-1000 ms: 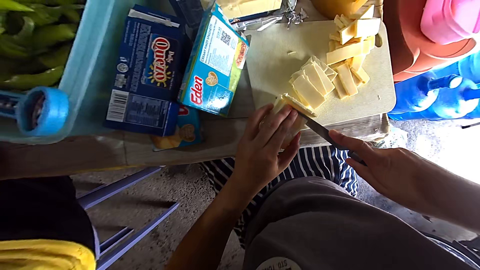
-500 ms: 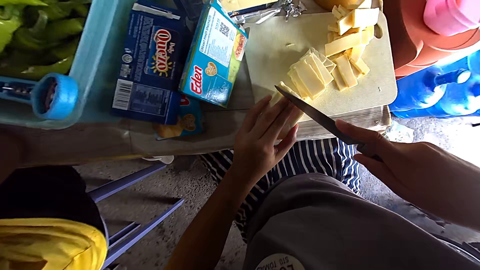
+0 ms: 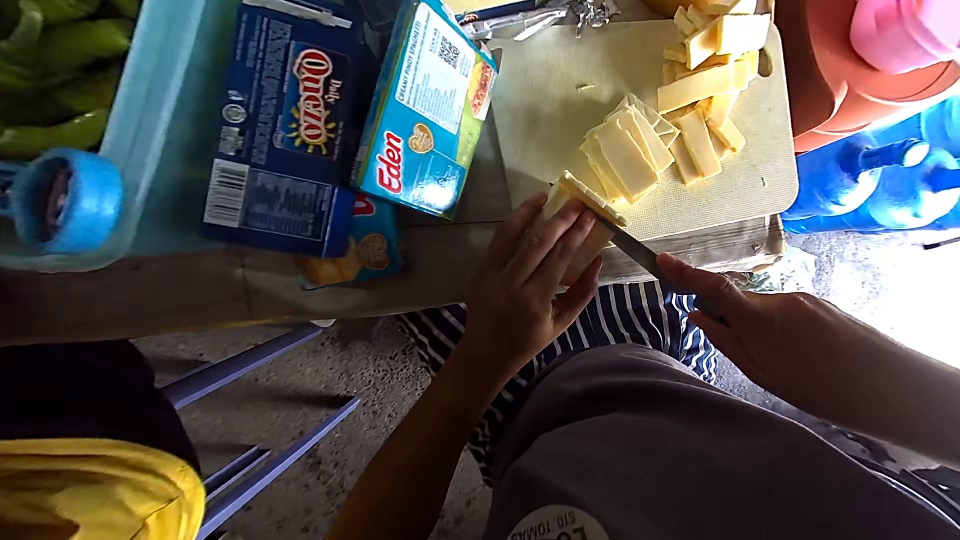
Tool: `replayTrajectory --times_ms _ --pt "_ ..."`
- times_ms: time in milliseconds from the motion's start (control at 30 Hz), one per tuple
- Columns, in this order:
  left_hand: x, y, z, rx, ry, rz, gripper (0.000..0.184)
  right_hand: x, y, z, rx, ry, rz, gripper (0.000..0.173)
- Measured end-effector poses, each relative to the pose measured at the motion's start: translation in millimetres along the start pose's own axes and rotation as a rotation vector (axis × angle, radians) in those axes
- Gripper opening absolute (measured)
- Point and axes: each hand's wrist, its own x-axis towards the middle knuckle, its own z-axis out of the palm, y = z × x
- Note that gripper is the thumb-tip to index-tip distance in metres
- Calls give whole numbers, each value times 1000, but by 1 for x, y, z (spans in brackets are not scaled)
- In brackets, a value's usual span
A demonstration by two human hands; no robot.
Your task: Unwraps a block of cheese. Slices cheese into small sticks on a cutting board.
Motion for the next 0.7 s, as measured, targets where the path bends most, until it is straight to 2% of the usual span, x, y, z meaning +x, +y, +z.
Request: replayTrajectory --times_ms 67,133,167,267,333,700 --pt "-2 -1 0 2 -8 8 35 1 6 -3 142 -60 28 55" --pt "-2 -2 0 20 12 27 34 3 14 -18 393 -230 118 53" --pt "-3 -3 1 29 29 39 32 3 16 -23 462 -253 131 53" --pt "-5 -3 2 41 50 33 30 -4 10 -21 215 -5 6 54" --pt "-5 -2 3 49 54 22 31 -9 5 -21 79 97 -44 53" --pt "-4 -1 2 55 43 11 31 -15 -4 -22 29 47 -39 52"
